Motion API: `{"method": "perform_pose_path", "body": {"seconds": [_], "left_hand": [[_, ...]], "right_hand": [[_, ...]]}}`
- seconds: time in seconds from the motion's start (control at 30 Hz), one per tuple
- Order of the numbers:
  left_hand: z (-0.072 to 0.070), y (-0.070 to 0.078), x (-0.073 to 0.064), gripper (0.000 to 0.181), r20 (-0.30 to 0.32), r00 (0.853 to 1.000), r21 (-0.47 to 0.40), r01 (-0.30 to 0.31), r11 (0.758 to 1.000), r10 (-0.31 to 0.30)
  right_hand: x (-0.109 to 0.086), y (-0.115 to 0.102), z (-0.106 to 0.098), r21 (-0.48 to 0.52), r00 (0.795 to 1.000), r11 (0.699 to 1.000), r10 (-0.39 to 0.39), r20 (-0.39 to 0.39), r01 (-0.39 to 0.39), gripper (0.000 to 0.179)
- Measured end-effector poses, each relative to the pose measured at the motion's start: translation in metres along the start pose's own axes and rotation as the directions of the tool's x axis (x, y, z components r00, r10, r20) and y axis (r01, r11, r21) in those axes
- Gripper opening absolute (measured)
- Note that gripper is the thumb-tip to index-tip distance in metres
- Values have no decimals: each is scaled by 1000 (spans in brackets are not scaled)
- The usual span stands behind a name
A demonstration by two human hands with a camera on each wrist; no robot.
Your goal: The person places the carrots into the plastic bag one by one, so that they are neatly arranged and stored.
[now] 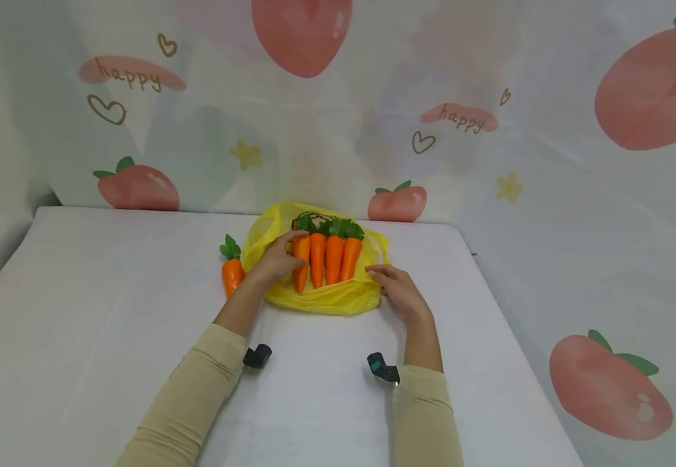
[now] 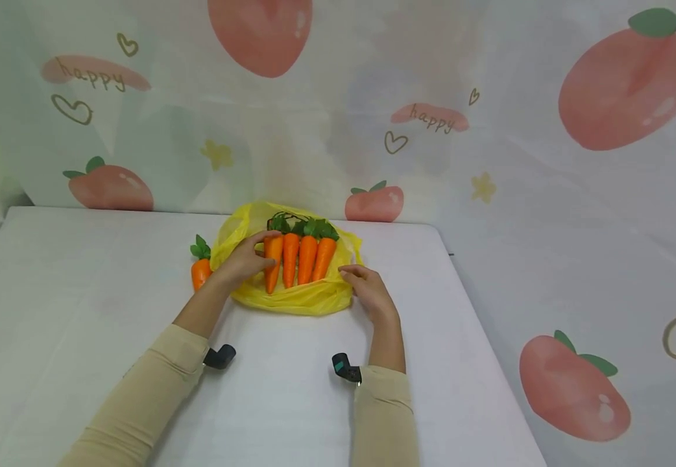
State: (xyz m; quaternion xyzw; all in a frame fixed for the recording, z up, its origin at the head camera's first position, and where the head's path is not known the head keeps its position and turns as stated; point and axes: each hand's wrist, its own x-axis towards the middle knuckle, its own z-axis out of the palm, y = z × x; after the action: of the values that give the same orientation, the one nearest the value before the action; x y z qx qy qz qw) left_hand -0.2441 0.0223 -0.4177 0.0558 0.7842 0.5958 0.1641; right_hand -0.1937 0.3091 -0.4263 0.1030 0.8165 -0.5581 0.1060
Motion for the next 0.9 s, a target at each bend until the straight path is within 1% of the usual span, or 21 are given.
{"method": "perform_pose_path", "body": {"seconds": [0.1, 0.2, 0.33, 0.53, 0.7, 0.9], "left_hand": [[0, -1, 0, 65, -4, 1000, 10, -6, 1000, 7], [1, -2, 2, 65, -7, 1000, 65, -12, 998, 12], [2, -5, 2, 66, -10, 1000, 145, -1, 989, 2], [4, -5, 2, 70, -39, 999, 201, 6, 980, 2], [3, -4, 1, 70, -41, 998, 213, 49, 976, -41], [2, -4, 2, 69, -28, 997, 180, 80, 980, -76]], "right_hand": [[0, -1, 0, -1, 1000, 1000, 0, -3, 0, 36], [1, -2, 1, 7, 1000, 1000, 0, -8, 0, 36], [2, -1, 1, 4, 1000, 1000, 5, -9, -4, 36], [1, 0, 1, -5, 1000, 1000, 7, -11, -7, 36], [1, 0, 2, -3, 1000, 1000, 7, -9, -7, 35], [1, -1, 2, -6, 1000, 1000, 4, -11, -4, 35]]}}
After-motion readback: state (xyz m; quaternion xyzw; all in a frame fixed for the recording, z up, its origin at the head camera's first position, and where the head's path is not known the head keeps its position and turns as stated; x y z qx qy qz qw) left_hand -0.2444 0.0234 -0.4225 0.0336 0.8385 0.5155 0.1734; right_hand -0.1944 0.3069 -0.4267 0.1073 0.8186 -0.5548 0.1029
